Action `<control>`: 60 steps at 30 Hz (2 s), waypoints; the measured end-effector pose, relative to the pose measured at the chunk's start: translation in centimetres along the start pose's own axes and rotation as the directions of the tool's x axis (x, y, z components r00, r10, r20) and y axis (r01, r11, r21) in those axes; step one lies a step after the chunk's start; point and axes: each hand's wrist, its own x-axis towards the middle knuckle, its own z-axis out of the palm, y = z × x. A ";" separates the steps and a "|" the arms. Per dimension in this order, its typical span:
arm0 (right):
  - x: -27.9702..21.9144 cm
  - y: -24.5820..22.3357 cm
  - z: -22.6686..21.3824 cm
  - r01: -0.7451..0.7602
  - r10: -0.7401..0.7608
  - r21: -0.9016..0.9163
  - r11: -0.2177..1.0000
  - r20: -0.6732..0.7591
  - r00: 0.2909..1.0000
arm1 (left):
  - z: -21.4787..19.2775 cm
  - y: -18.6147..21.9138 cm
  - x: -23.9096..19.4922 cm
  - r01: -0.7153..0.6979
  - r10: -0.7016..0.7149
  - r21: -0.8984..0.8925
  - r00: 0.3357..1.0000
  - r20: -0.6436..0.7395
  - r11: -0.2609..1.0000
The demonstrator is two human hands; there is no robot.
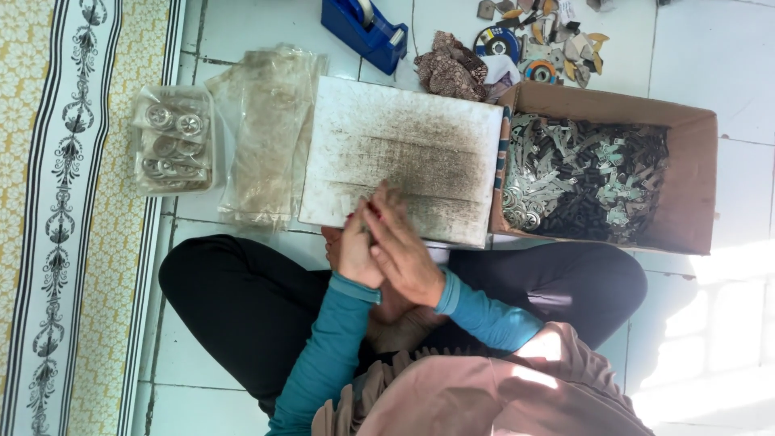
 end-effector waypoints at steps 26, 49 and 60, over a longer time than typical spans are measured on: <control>4.4 14.7 -23.5 -0.335 0.302 -0.098 0.937 -0.256 0.918 | 2.7 -1.5 4.6 0.051 -0.095 0.453 0.993 0.074 0.890; -9.7 29.9 -18.6 -0.719 0.897 -0.564 0.406 0.097 0.430 | -4.0 -25.5 29.5 -0.333 -0.341 -0.073 0.926 0.161 -0.940; -10.9 31.3 -21.0 -0.786 0.856 -0.359 0.503 0.081 0.510 | 0.7 -21.1 22.2 -0.525 -0.370 0.185 0.769 0.521 -0.831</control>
